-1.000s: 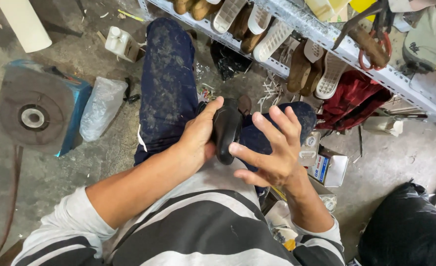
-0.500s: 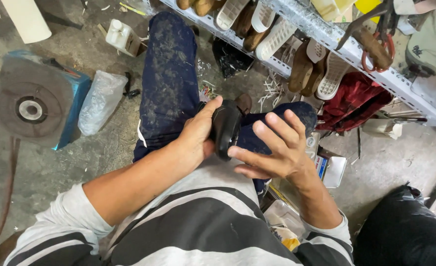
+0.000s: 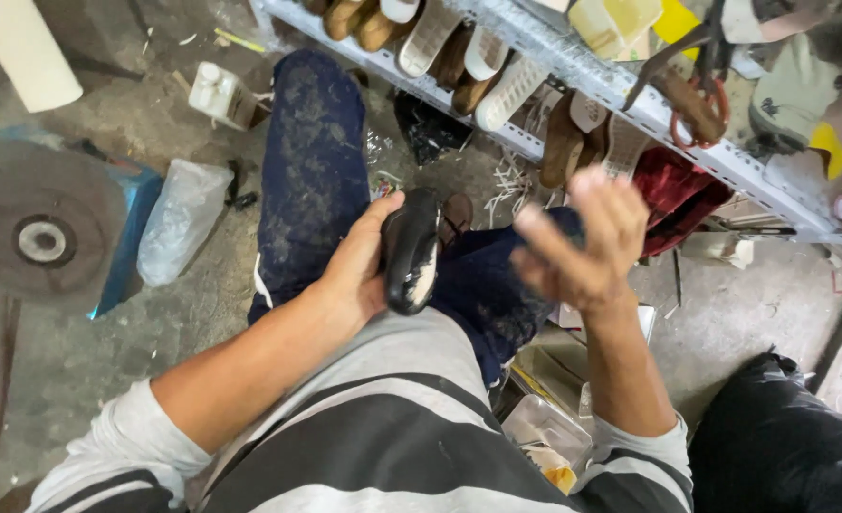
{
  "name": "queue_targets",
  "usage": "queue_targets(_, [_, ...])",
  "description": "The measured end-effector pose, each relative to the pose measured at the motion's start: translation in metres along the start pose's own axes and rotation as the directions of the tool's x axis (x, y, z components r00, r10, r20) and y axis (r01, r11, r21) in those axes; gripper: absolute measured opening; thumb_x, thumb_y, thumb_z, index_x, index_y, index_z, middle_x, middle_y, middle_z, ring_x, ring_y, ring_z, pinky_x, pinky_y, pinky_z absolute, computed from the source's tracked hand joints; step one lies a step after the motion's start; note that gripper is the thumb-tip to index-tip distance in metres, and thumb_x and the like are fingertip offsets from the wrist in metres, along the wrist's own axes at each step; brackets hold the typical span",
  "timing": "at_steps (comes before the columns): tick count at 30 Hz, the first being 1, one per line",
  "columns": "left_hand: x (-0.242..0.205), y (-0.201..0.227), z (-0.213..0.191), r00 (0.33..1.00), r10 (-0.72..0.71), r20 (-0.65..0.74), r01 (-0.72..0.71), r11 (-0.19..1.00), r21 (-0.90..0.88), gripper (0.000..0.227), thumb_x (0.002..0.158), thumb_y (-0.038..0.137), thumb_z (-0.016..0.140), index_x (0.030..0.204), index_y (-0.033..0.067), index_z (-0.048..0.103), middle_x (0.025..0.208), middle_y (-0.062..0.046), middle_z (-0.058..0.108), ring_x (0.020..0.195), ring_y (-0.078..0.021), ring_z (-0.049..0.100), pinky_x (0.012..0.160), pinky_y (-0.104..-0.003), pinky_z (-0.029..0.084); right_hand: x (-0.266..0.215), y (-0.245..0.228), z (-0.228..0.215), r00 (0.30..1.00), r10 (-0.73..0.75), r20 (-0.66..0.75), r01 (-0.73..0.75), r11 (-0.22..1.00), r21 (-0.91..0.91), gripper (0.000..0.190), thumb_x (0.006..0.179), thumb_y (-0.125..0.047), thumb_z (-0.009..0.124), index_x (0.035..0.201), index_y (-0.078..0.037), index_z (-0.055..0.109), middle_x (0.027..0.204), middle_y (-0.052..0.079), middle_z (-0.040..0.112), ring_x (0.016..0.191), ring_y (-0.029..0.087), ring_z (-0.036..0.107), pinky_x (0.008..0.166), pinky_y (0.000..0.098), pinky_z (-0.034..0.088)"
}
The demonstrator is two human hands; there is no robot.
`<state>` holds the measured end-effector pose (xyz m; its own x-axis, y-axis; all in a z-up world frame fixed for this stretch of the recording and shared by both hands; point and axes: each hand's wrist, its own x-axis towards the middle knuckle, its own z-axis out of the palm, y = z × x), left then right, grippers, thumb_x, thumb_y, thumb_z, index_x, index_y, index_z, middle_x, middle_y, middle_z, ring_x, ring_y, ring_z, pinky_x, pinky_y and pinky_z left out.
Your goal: The person holds a black shoe and rubs its surface with their hands, focusing on the sole and sides. They then pick up a metal tin labeled 'FOX' and place it on their lap.
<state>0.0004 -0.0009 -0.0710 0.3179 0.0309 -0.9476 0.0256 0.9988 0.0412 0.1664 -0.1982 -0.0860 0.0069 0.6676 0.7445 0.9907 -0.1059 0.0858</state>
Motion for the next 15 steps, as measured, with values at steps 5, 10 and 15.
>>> queue_targets(5, [0.001,0.022,0.006,0.978,-0.088,0.19,0.065,0.99,0.124,0.047,0.082,0.041,0.065,0.103,-0.0014,0.069,0.084,-0.017,0.07,0.068,-0.0285,0.065,0.064,-0.039,0.056,0.006,0.108,0.027,0.862,0.443,0.247,-0.366,0.88,-0.302,0.051,0.114,-0.04,0.055,0.149,-0.002,0.052,0.157,0.026,0.041,0.148,0.042,0.032,0.12,0.0591,0.034])
queue_targets(10, [0.0,0.025,0.023,0.988,0.057,0.142,-0.085,0.976,0.198,0.048,0.085,0.043,0.071,0.104,-0.0013,0.068,0.082,-0.02,0.071,0.064,-0.0296,0.066,0.055,-0.041,0.055,-0.033,0.198,0.085,0.796,0.436,0.42,-0.21,0.85,-0.483,0.078,0.11,-0.075,0.042,0.139,-0.013,0.078,0.155,0.026,0.036,0.144,0.045,0.02,0.102,0.0701,0.035])
queue_targets(15, [0.008,0.039,0.023,0.95,-0.181,0.254,0.121,0.964,0.236,0.058,0.088,0.052,0.061,0.116,0.0011,0.069,0.096,-0.015,0.071,0.079,-0.0256,0.066,0.075,-0.036,0.056,-0.02,0.212,0.125,0.606,0.554,0.571,-0.241,0.812,-0.532,0.053,0.101,-0.048,0.048,0.138,-0.018,0.071,0.159,0.033,0.033,0.144,0.051,0.029,0.11,0.0714,0.031])
